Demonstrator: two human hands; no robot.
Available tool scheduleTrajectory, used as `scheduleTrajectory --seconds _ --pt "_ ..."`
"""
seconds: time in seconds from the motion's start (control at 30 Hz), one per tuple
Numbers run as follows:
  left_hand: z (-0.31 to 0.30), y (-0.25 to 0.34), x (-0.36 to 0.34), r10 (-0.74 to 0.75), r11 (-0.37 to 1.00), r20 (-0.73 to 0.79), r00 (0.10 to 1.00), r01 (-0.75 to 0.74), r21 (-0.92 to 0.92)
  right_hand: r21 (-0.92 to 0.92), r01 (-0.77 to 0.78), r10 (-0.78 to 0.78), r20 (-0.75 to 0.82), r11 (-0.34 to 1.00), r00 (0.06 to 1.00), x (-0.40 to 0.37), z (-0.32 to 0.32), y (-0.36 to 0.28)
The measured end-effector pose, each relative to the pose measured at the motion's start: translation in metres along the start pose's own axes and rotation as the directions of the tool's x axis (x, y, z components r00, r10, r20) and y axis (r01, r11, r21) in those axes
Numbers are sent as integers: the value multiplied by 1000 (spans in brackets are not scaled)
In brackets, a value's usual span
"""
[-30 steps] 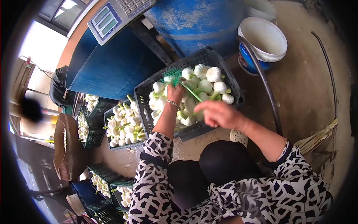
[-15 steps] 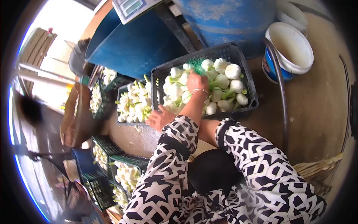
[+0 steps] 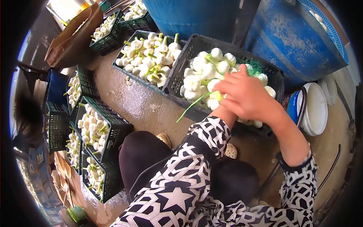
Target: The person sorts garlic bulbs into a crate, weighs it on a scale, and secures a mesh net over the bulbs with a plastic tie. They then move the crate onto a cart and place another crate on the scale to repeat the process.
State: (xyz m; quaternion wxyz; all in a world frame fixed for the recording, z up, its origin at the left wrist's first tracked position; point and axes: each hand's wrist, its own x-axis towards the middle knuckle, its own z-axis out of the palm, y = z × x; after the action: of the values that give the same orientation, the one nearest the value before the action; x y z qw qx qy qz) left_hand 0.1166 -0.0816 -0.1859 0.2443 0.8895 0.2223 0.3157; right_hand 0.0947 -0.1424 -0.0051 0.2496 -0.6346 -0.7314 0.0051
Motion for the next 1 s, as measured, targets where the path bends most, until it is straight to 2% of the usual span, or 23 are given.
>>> scheduleTrajectory --seconds 0.03,0.1,0.13,0.2,0.27,0.3,0.33,0.37,0.4,0.47,0.5,0.53,0.57,0.6,0.63,0.67,0.7,0.73,0.77,0.83,0.9,0.93,1.0 --pt "-5 3 6 1 1000 1 1000 -1 2 -76 -57 65 114 995 991 18 19 2" --pt "-24 13 27 -279 958 297 913 242 155 -340 80 48 352 937 935 47 63 16" --pt "-31 15 28 -284 956 297 912 245 161 -334 80 45 352 939 935 53 85 23" --pt "-42 19 30 -235 967 323 917 187 174 -454 -4 265 514 891 816 65 112 33" --pt "-41 16 25 -261 963 365 894 216 159 -344 117 31 396 932 918 71 88 58" --pt "-22 6 18 -40 998 53 998 37 55 -226 -60 108 204 972 973 70 71 74" --pt "-11 4 15 180 983 -277 944 -185 10 -76 -222 223 3 972 975 68 55 94" --pt "-26 11 19 125 970 105 987 -144 197 -67 -386 382 -61 920 922 64 45 120" --pt "-30 9 20 180 973 91 979 -191 129 -49 -550 540 -138 834 830 53 34 146" --pt "-46 17 22 282 959 -1 959 -282 30 20 -716 671 -368 697 643 10 44 192" --pt "-45 11 22 242 966 14 970 -239 -99 217 -817 840 -246 535 485 -8 42 202" --pt "-47 10 22 203 944 -82 976 -217 -250 570 -783 963 -58 249 264 -20 42 201" --pt "-42 3 22 160 910 -120 980 -193 -367 743 -631 964 -75 224 254 -33 46 197" --pt "-37 1 22 -38 848 -72 997 -6 -530 874 -445 965 -90 196 248 -44 50 189" --pt "-36 3 22 -91 815 -79 993 28 -579 982 -167 962 -43 91 270 -47 45 171" --pt "-35 3 20 -152 779 -81 985 68 -624 992 121 950 -5 -34 311 -49 42 153" --pt "-30 -3 19 -234 694 -22 972 152 -703 963 252 921 -15 -91 388 -54 43 137" --pt "-36 4 23 -309 597 44 950 230 -769 940 317 913 -19 -122 406 -60 45 121" --pt "-45 12 19 -403 393 147 903 316 -863 926 346 938 26 -153 346 -70 48 110" --pt "-48 9 20 -432 400 140 891 329 -855 898 404 959 58 -172 279 -89 54 102" --pt "-45 9 23 -492 417 120 863 354 -837 923 377 964 -22 -83 264 -106 58 100" --pt "-40 8 22 -484 419 134 865 363 -832 955 298 967 -72 -4 246 -101 44 78" --pt "-30 3 24 -451 604 -44 891 269 -750 957 185 871 -280 222 404 -96 32 57"
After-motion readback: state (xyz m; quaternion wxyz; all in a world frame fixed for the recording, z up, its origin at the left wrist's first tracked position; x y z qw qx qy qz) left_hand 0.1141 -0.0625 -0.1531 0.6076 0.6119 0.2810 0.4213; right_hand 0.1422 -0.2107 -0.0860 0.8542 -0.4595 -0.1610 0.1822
